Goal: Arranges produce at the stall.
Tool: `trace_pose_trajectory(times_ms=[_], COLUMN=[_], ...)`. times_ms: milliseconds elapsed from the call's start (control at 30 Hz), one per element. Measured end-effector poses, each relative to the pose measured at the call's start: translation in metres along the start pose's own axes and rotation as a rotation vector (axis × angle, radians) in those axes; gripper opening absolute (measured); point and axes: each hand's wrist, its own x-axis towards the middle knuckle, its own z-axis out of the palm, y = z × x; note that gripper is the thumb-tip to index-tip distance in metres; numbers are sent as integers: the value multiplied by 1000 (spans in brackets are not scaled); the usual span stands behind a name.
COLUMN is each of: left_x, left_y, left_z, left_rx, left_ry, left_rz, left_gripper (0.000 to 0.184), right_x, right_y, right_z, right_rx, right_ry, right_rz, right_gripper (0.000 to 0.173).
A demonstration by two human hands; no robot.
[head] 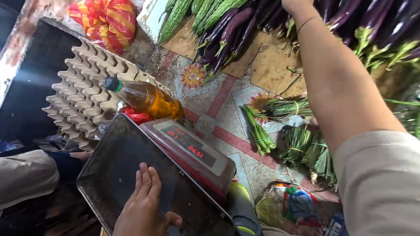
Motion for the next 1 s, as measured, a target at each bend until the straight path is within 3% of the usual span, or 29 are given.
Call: trace_pose_trajectory(times_ms=[167, 233, 333, 400, 467, 567, 633, 733, 867, 933, 1000], left_x=[0, 0, 1, 0, 0, 0, 0, -2, -4, -3, -3], left_y=[2, 4, 6, 6, 3, 5, 5, 0, -1, 0, 1], left_z=[-4, -6, -7, -7, -6, -4, -4, -1, 1, 1, 0], left_rx=[-13, 6, 21, 10, 2, 14, 33, -1, -49, -27, -7], left_ry=[-25, -28, -51, -64, -50, -38, -40, 5, 7, 9, -8], left_rz=[-6, -11, -32, -44, -30, -15, -9, 15, 15, 12, 5], left_gripper=[121, 122, 121, 120, 120, 122, 123, 123, 117, 120, 121], right_x=[-73, -102, -117, -116, -125, -154, -159, -147, -132, -129, -130], right_y=[-35, -54, -71, -74, -83, -101, -105, -115, -112, -110, -102], right_z=[20, 41, 72, 93, 105, 120, 138, 143, 163, 171, 172], right_rx=[-129, -167, -78, 60, 208, 373, 366, 308, 205, 262, 406], right_ry=[-75, -156, -299, -346, -282, -198, -233, -246, -196, -171, -145], right_rz=[-219, -245, -145, -65, -1, 104, 161, 133, 115, 130, 133], right_gripper=[63, 77, 84, 67, 58, 74, 71, 61, 70, 75, 67])
